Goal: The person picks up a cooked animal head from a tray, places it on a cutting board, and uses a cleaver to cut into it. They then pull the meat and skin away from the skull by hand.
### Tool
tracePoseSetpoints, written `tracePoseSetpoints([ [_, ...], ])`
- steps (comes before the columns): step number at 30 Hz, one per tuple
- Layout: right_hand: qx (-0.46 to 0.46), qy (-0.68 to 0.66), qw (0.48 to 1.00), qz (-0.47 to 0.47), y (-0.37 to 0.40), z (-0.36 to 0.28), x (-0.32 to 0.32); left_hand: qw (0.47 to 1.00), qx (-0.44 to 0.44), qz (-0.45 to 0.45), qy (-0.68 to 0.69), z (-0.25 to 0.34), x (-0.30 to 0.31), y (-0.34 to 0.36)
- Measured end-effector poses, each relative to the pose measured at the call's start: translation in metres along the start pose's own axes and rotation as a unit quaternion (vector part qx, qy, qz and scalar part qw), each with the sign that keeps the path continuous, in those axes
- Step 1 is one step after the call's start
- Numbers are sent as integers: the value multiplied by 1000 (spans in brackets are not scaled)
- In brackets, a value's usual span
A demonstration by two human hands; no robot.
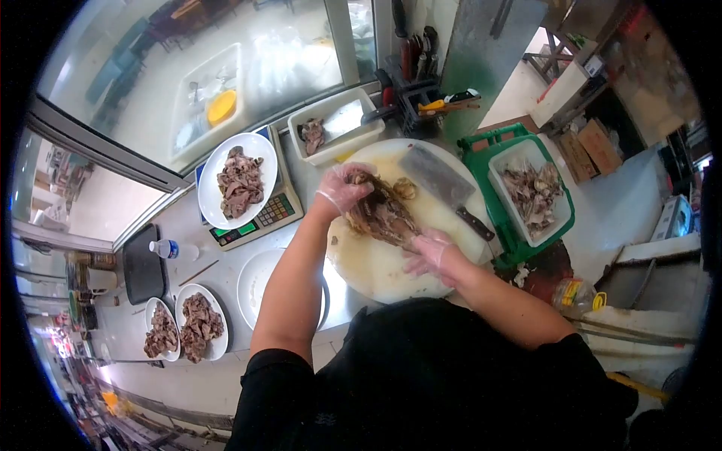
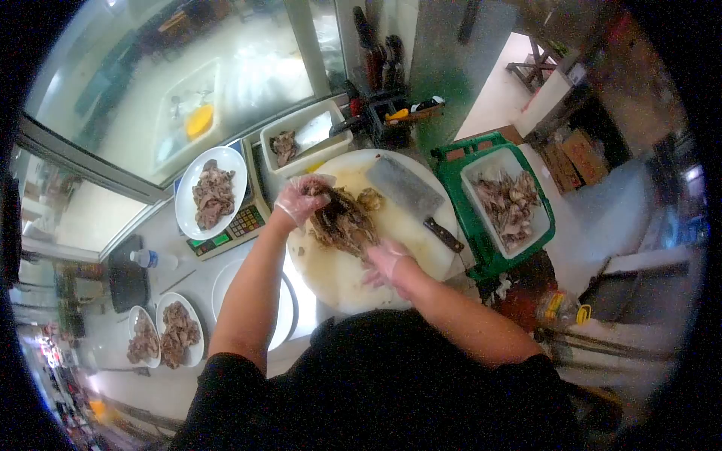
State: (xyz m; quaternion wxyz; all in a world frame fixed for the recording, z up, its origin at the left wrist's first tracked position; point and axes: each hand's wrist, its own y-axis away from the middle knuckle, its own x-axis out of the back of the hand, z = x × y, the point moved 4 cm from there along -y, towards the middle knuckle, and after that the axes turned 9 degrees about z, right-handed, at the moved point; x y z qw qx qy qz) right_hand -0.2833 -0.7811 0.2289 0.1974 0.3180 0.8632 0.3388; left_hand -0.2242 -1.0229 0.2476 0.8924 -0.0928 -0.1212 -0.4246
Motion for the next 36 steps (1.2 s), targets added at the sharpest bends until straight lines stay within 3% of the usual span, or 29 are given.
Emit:
tracePoseSetpoints([
  [3,-13,-23,999,24,-2,12,4,1000,7,-5,-12,3,1,0],
  [5,6,-45,998,-35,-6,16,6,1000,24,-5,-20,2,3,-2],
  [7,4,-55,998,-32,-10,24,6,994,94,-51,0,-9,3,-5],
  [10,4,-75,997,-9,-5,31,4,992,118,-43,18,-18,3,-8],
  [17,-12,-81,996,-17,-8,38,6,995,73,-32,65,-21,5,-16],
  [19,-15,-76,997,-12,-11,46,5,985,110,-37,128,-30,7,-19],
  [23,-19,-89,995,-50,-13,56,9,988,118,-32,90,-39,22,-27],
  [25,10,-77,996,-44,-18,55,11,982,121,-21,145,-70,25,-34],
  [27,36,-74,996,-34,-23,66,14,987,107,-19,117,-75,30,-34],
  [30,24,-37,999,-15,-31,68,18,944,186,-32,270,-65,33,-27],
  [32,16,25,1000,-5,-17,55,16,952,185,-18,243,-62,30,-27],
  [36,27,2,999,-38,-7,47,31,973,164,-23,161,-53,24,-19],
])
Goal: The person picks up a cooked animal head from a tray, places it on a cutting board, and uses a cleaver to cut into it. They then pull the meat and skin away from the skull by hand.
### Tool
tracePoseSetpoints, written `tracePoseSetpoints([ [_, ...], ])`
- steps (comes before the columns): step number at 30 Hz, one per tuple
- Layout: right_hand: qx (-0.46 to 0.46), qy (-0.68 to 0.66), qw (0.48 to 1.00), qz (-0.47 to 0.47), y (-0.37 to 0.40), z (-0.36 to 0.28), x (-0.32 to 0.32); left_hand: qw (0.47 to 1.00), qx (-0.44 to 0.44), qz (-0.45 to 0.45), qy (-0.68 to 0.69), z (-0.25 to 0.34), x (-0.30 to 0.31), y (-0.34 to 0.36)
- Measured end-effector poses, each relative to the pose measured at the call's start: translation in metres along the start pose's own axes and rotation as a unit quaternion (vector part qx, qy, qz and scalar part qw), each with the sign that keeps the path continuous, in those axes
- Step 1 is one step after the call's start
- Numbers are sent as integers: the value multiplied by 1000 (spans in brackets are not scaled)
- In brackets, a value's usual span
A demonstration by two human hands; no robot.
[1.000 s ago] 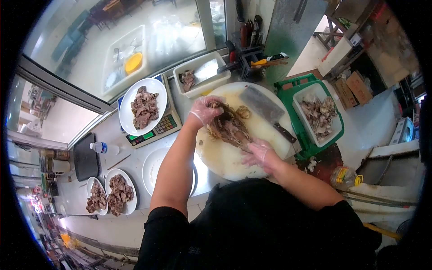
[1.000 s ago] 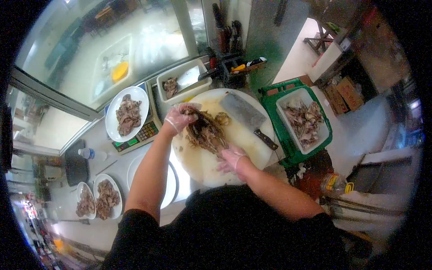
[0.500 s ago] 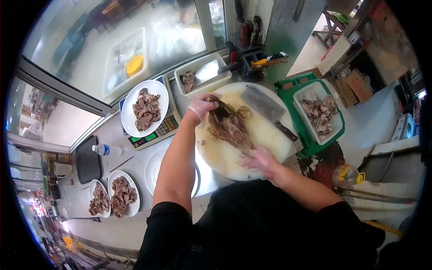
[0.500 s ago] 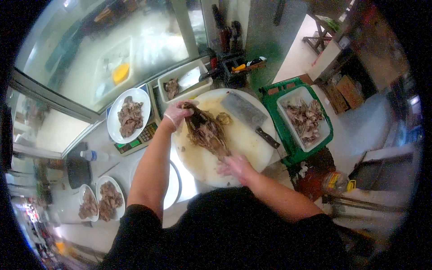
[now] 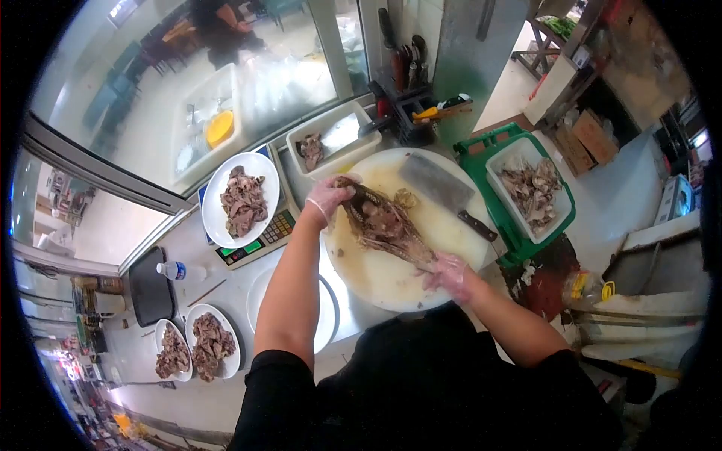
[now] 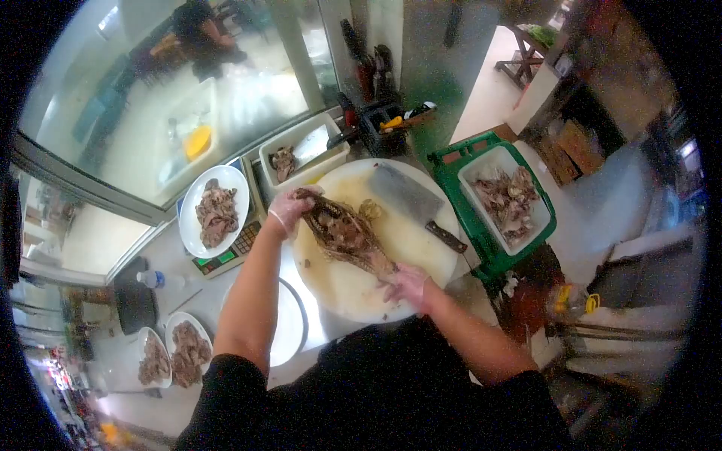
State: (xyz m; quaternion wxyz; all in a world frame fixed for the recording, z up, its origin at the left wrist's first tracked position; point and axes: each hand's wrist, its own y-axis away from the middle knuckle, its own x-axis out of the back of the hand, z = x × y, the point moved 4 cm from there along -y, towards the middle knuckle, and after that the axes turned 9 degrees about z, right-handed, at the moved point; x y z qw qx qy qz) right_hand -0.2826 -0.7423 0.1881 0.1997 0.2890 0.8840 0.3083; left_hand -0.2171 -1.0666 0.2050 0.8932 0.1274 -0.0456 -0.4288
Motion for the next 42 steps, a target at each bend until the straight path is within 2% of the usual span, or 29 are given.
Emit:
tracePoseSetpoints([
  [1,11,-13,1000,-13,2,4,10,1000,1,2,-20,-2,-4,4],
  [2,20,-27,999,-26,4,9,19,999,6,-13,31,-28,-1,-4],
  [3,13,-29,999,-27,6,13,28,999,13,-11,31,-30,-7,4],
  [5,-14,-17,998,-57,10,15,45,994,73,45,61,-27,-20,21],
  [6,-12,-3,997,-80,18,4,43,994,73,51,60,-26,-27,25],
  [8,-6,-3,995,-97,21,-5,44,991,-3,127,49,-21,-36,36],
  [9,1,-5,994,-107,23,-6,43,990,-2,133,43,-20,-43,42],
  [11,-16,21,993,-113,18,-10,37,955,-78,286,9,-14,-43,55],
  [12,-28,53,992,-112,15,-8,38,936,-128,327,22,-12,-44,62],
  [13,-30,47,991,-118,14,-4,40,936,-126,328,13,-3,-55,74],
  [14,-20,16,990,-140,13,-1,42,888,-227,371,-152,16,-67,93],
  [15,-10,-14,987,-160,12,1,43,803,-320,396,-310,37,-85,111],
  [16,-11,-19,986,-163,11,1,43,744,-418,342,-395,51,-105,121],
  [17,-17,4,986,-167,10,1,41,740,-376,231,-507,60,-120,124],
  [19,-23,26,985,-171,8,2,40,624,-303,60,-718,58,-156,115],
  [20,-21,21,984,-178,6,2,40,623,-304,60,-719,55,-158,109],
  [22,-15,16,982,-185,4,-2,39,567,-317,-13,-760,51,-165,97],
  [23,-29,34,981,-188,4,-3,37,565,-319,-12,-761,53,-167,91],
  [25,-43,50,980,-190,-1,-5,38,544,-187,-94,-812,60,-171,84],
  [27,-61,72,968,-232,-10,-6,39,542,-220,-108,-804,56,-166,80],
  [29,-83,52,973,-211,-19,-23,46,538,-252,-123,-795,48,-155,76],
  [31,-106,28,976,-186,-35,-27,48,609,-320,-105,-718,43,-149,74],
  [32,-31,81,989,-122,-54,-24,48,608,-323,-108,-718,37,-148,72],
  [33,43,134,988,-56,-60,-35,45,630,-310,-84,-707,36,-148,72],
  [34,135,156,971,-120,-59,-47,39,652,-296,-59,-696,36,-146,72],
  [35,136,154,971,-119,-62,-53,34,651,-297,-60,-696,35,-145,73],
  [37,203,268,938,-91,-66,-62,27,664,-337,-31,-667,41,-144,77],
  [41,203,266,941,-51,-97,-48,26,660,-392,-34,-641,42,-144,79],
  [42,214,283,934,-48,-98,-50,24,638,-412,-56,-648,43,-147,79],
])
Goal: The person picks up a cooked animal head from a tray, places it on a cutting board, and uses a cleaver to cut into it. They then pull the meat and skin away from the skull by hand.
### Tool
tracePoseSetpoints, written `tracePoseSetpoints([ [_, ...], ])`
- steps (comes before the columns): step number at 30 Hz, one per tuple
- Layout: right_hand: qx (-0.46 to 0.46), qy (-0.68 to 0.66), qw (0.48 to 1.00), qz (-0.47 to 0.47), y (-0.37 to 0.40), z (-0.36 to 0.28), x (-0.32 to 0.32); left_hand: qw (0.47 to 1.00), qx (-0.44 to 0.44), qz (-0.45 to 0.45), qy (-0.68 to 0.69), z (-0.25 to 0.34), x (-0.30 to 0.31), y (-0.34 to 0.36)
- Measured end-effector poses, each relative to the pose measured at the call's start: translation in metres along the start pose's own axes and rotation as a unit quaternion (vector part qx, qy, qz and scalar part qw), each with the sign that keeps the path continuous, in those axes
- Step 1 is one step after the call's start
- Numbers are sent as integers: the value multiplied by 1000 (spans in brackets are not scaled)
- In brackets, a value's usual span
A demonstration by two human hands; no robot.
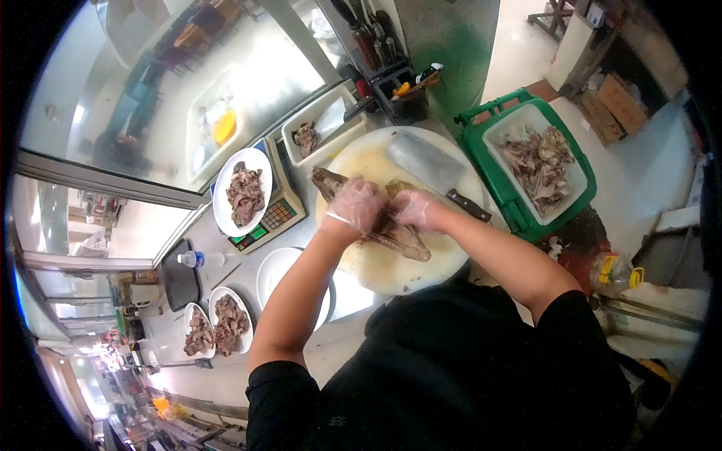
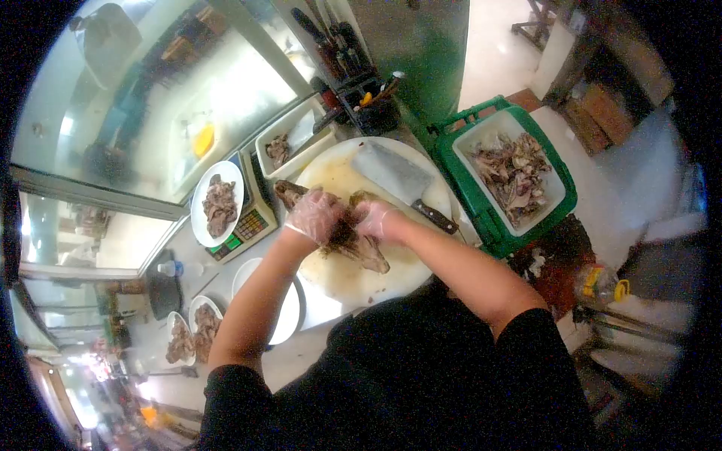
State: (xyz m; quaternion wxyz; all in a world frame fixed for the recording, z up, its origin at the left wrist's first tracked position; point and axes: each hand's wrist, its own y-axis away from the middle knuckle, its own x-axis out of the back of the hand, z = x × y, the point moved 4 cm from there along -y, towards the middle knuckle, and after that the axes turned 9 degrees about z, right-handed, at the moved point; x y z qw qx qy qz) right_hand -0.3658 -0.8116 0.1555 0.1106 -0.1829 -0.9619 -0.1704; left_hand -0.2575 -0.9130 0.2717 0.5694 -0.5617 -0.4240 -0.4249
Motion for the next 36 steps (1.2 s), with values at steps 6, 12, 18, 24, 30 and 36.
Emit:
tracePoseSetpoints([
  [6,-45,53,998,-3,6,-20,2,999,-50,-2,6,-2,-1,2],
  [12,-91,36,995,21,-6,10,-9,999,-32,-17,6,-6,-5,8],
  [18,-82,-78,989,92,-8,23,-20,998,-14,-47,-37,-9,-4,4],
  [24,-130,-46,982,127,1,5,-18,981,21,-190,-30,-4,1,-10],
  [30,-120,-66,981,136,-8,18,-37,990,14,-135,-27,-3,8,1],
  [36,-116,-73,986,99,-5,-10,-36,986,49,-153,-47,1,14,8],
])
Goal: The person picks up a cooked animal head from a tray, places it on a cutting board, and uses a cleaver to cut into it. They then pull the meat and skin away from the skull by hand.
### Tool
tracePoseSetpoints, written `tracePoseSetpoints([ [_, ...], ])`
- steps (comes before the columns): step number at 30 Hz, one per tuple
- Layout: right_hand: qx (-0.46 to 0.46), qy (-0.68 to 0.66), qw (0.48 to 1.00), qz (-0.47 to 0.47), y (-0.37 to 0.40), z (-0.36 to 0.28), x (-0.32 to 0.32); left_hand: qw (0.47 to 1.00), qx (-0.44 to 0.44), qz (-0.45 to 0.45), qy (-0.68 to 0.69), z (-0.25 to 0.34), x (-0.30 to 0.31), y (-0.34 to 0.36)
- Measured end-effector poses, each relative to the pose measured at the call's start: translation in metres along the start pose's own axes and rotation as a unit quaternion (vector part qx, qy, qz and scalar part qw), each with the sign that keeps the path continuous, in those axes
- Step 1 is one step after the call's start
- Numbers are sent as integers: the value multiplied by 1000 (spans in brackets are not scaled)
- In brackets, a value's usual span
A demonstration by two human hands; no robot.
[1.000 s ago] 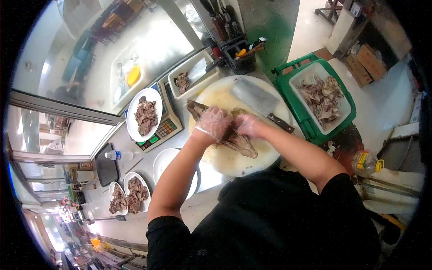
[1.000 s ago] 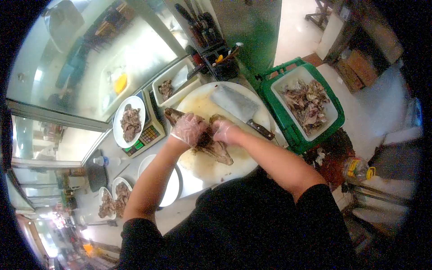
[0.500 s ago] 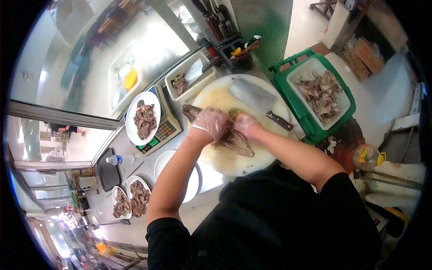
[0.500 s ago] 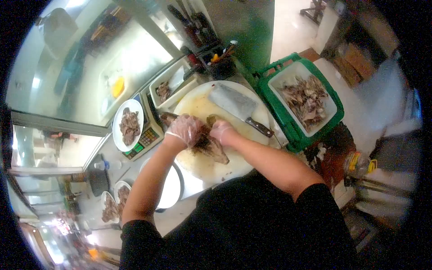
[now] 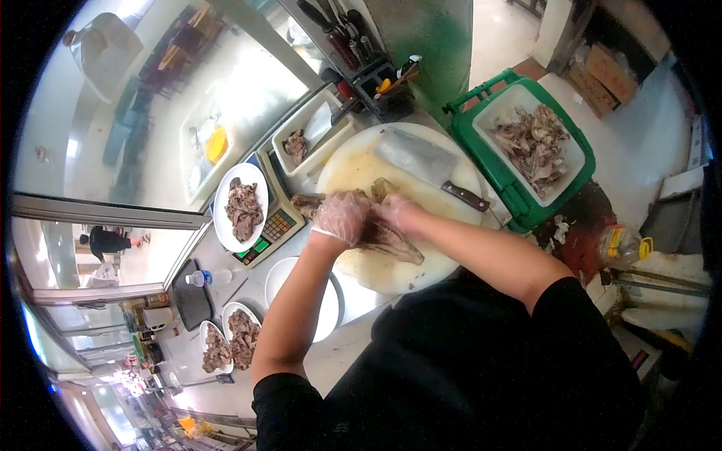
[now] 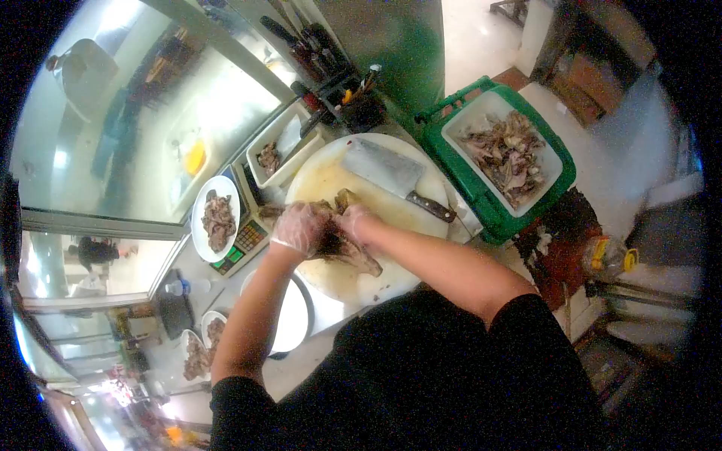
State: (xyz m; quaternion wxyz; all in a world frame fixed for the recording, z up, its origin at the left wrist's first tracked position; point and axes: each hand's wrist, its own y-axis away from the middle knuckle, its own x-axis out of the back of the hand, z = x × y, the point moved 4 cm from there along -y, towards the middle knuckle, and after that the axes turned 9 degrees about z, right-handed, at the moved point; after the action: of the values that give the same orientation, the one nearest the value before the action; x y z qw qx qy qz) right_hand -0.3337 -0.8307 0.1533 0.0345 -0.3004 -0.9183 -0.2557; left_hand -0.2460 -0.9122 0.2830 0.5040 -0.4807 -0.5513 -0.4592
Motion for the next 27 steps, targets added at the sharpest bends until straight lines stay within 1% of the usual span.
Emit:
tracePoseSetpoints([
  [1,-26,32,999,-11,8,-11,5,998,12,49,32,1,6,2],
  [2,-26,31,999,-11,5,-10,2,998,11,48,32,-2,0,4],
  [4,13,82,997,3,-4,-9,-4,977,-91,180,70,-6,-6,10],
  [5,12,82,997,3,-7,-8,-6,977,-91,180,70,-7,-11,14],
  [7,-3,101,995,-6,-11,-10,-9,968,-89,228,59,-6,-10,21],
  [8,-3,101,995,-6,-11,-10,-9,968,-90,228,59,-7,-11,23],
  [10,-11,54,998,-15,-10,-10,-11,951,-106,285,53,-7,-7,27],
  [11,-11,54,998,-15,-10,-11,-10,951,-106,285,53,-7,-8,30],
  [13,-46,6,997,-55,-13,-6,-15,953,-80,290,12,-7,-10,36],
  [14,-47,6,997,-55,-14,-4,-17,953,-80,290,12,-7,-11,39],
  [16,0,-12,1000,-20,-14,-5,-16,936,-104,337,15,-2,-2,43],
  [17,-1,-12,1000,-20,-13,-3,-16,936,-104,337,16,1,2,45],
  [19,1,-104,993,-61,-4,-11,-13,930,-107,351,22,6,11,48],
  [20,1,-104,993,-61,-1,-14,-10,930,-107,352,23,6,10,49],
  [21,-64,-225,965,-117,6,-17,-10,926,-103,364,13,5,10,51],
  [22,-127,-341,916,-171,12,-20,-12,921,-99,376,4,4,11,52],
  [23,-128,-340,916,-171,16,-22,-9,921,-98,376,4,4,11,54],
  [24,-39,-192,969,-150,17,-26,-5,916,-92,390,0,5,14,55],
  [25,52,-37,990,-123,19,-29,-2,910,-87,405,-4,6,15,56],
  [26,52,-36,990,-124,16,-24,-6,910,-86,406,-4,6,14,56],
  [27,0,-66,991,-113,10,-11,-13,909,-85,408,-3,6,13,57],
])
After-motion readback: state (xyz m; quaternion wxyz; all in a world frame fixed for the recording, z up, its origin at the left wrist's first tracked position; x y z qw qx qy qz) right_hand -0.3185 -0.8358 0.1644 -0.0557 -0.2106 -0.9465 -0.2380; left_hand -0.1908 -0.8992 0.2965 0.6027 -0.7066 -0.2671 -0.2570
